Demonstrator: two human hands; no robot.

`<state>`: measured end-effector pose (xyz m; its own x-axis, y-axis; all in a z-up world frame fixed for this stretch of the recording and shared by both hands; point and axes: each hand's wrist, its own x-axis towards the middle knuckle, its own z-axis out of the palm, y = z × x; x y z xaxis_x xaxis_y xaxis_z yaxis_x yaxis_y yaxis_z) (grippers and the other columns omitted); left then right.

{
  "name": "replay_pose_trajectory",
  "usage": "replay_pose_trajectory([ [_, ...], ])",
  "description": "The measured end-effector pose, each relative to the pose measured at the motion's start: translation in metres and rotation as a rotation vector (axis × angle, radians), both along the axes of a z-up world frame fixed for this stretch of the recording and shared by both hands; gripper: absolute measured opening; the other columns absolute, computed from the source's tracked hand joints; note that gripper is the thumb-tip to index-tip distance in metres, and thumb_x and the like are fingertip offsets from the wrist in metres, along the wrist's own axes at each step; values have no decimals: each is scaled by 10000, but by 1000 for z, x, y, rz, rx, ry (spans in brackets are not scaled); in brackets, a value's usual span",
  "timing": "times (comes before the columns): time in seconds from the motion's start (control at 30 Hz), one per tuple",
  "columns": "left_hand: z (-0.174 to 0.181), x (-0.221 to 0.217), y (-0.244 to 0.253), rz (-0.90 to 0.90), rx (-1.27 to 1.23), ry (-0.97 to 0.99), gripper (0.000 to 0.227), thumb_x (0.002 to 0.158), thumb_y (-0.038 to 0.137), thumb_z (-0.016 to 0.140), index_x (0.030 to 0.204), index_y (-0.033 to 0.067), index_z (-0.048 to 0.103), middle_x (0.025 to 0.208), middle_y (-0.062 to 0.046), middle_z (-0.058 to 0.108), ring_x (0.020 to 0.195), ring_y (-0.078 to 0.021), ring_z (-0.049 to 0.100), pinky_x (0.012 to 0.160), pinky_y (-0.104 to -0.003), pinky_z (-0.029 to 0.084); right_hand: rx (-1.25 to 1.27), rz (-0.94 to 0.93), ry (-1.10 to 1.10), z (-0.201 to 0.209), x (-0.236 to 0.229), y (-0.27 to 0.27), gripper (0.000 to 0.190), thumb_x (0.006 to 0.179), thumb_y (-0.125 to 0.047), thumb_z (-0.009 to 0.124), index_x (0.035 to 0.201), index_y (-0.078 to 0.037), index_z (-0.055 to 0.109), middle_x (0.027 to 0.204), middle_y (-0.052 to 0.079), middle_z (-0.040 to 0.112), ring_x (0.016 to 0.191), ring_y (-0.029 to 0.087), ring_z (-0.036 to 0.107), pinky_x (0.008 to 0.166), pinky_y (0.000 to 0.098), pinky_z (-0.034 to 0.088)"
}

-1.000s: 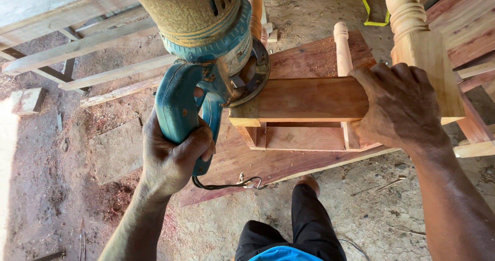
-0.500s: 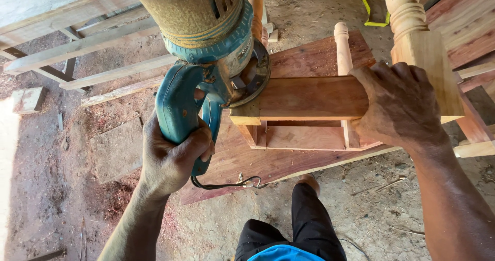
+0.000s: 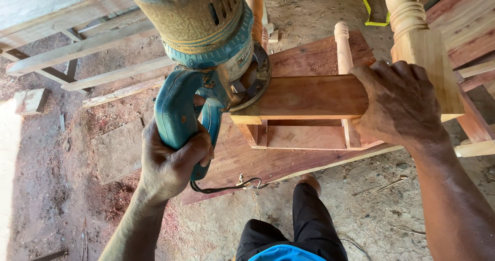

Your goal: Using a handheld wood router to shape the edges of a wooden furniture component.

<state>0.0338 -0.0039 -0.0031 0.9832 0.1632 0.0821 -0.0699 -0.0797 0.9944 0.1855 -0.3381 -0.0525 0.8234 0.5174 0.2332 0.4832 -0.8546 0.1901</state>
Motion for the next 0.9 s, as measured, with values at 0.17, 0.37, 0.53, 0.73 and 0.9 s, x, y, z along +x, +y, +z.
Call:
replay_pose_trajectory([
  [0.17, -2, -7, 1, 3, -36, 12, 498, 853, -30, 592, 1340, 11, 500, 683, -38, 598, 565, -103, 568, 523, -277, 485, 10, 23, -38, -1, -1, 0, 918, 463, -379, 884, 1313, -147, 626, 1040, 40, 666, 977, 260, 603, 922, 401, 466],
  [0.37, -2, -13, 3, -14, -21, 34, 512, 849, -21, 590, 1353, 16, 507, 684, -30, 602, 567, -93, 566, 522, -274, 492, 17, -6, 38, -3, 1, -1, 949, 471, -418, 914, 1325, -137, 613, 1052, 60, 662, 998, 281, 600, 936, 428, 461],
  [0.53, 2, -18, 0, -11, -12, 48, 522, 845, -17, 595, 1359, 20, 510, 670, -27, 605, 558, -87, 564, 507, -271, 492, 39, 15, -13, -8, 2, -4, 920, 480, -427, 914, 1302, -138, 618, 1060, 58, 660, 1021, 280, 602, 968, 430, 465],
  [0.73, 0, -26, 1, -7, -9, 55, 531, 846, -27, 610, 1368, 11, 518, 694, -30, 615, 568, -85, 569, 504, -273, 500, 15, 34, -47, -6, 2, -3, 959, 437, -487, 918, 1279, -131, 627, 1048, 57, 664, 983, 269, 602, 917, 414, 468],
  [0.9, 3, -32, -2, 4, 11, 70, 532, 853, -18, 613, 1374, 17, 513, 690, -31, 616, 564, -85, 578, 495, -270, 503, -14, 27, -44, -7, 4, -4, 933, 456, -456, 916, 1287, -143, 630, 1043, 50, 659, 976, 257, 600, 922, 405, 468],
])
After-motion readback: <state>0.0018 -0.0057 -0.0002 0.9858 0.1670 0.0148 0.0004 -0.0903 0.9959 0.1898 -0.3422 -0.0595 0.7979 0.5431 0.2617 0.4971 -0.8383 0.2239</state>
